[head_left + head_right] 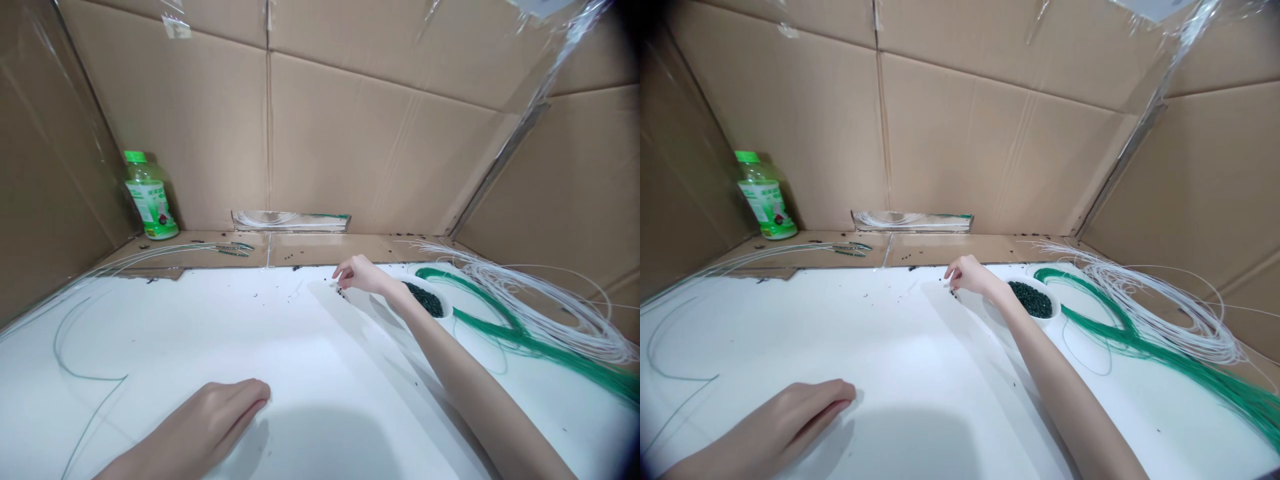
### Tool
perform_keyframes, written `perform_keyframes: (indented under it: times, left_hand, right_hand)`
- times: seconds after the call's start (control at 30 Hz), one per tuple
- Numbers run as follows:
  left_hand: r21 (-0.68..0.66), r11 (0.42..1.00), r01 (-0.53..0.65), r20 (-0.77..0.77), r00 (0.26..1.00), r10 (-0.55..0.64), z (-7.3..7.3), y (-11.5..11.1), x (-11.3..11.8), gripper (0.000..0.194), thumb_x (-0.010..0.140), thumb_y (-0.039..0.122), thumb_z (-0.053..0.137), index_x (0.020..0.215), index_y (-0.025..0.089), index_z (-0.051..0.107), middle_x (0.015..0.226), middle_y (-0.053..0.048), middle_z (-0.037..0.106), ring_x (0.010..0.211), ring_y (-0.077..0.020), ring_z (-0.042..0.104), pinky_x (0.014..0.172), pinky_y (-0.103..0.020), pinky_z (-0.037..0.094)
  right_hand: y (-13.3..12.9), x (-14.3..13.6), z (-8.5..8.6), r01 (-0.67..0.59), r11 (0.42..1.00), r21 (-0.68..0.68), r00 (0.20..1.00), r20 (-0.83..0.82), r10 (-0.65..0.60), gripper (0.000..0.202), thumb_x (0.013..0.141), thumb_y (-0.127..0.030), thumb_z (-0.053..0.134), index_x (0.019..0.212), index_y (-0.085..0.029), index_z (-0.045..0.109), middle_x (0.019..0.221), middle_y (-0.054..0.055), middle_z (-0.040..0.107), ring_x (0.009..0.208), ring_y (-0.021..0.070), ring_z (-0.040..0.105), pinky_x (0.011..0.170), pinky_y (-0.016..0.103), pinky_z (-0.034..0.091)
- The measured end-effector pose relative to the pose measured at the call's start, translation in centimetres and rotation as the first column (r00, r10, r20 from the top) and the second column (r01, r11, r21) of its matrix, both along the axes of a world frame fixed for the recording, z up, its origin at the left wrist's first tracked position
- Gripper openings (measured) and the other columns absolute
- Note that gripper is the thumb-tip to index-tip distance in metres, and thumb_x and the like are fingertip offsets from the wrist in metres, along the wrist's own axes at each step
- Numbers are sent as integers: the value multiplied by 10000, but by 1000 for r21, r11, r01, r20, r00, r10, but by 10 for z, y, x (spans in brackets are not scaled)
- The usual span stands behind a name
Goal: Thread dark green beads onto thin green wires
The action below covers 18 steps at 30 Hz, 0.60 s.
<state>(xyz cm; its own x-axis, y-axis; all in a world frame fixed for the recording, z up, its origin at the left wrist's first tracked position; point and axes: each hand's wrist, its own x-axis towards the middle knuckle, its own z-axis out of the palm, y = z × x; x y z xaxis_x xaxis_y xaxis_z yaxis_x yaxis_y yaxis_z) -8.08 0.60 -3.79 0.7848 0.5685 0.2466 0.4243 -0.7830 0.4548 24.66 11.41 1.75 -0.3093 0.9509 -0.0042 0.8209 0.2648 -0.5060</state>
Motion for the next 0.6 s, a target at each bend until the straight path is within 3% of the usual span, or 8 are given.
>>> perform_keyframes:
  times: [0.17,0.33,0.5,0.6]
  left_hand:
    - [-7,1000,-4,7,1000,4,1,0,0,248,926,200,319,836,215,550,649,27,602,528,-101,578,518,-178,457]
    - [-10,1000,-16,0,1000,16,-1,0,-1,247,923,199,326,844,217,559,656,27,609,534,-101,581,520,-176,459]
    - [-6,1000,-15,-8,1000,15,1,0,1,256,924,194,318,834,214,557,649,26,607,527,-101,578,514,-176,457]
    - [3,1000,-9,-3,1000,9,1,0,1,255,923,194,316,834,214,554,648,26,607,525,-102,578,513,-178,460]
  right_hand:
    - [-3,5,9,-17,1000,-23,1000,14,18,206,664,-95,576,829,-143,690,660,23,720,642,140,680,607,172,481]
    - [-4,13,9,-9,996,-89,999,35,13,172,585,-35,600,673,-153,687,555,-8,687,535,142,655,536,179,479]
    - [2,-3,-1,129,987,99,991,-44,-125,223,746,-79,542,929,-122,663,830,71,729,746,145,681,684,198,505]
    - [5,-11,-9,160,980,115,986,-59,-154,223,764,-49,555,957,-116,645,842,77,722,733,132,676,714,213,513]
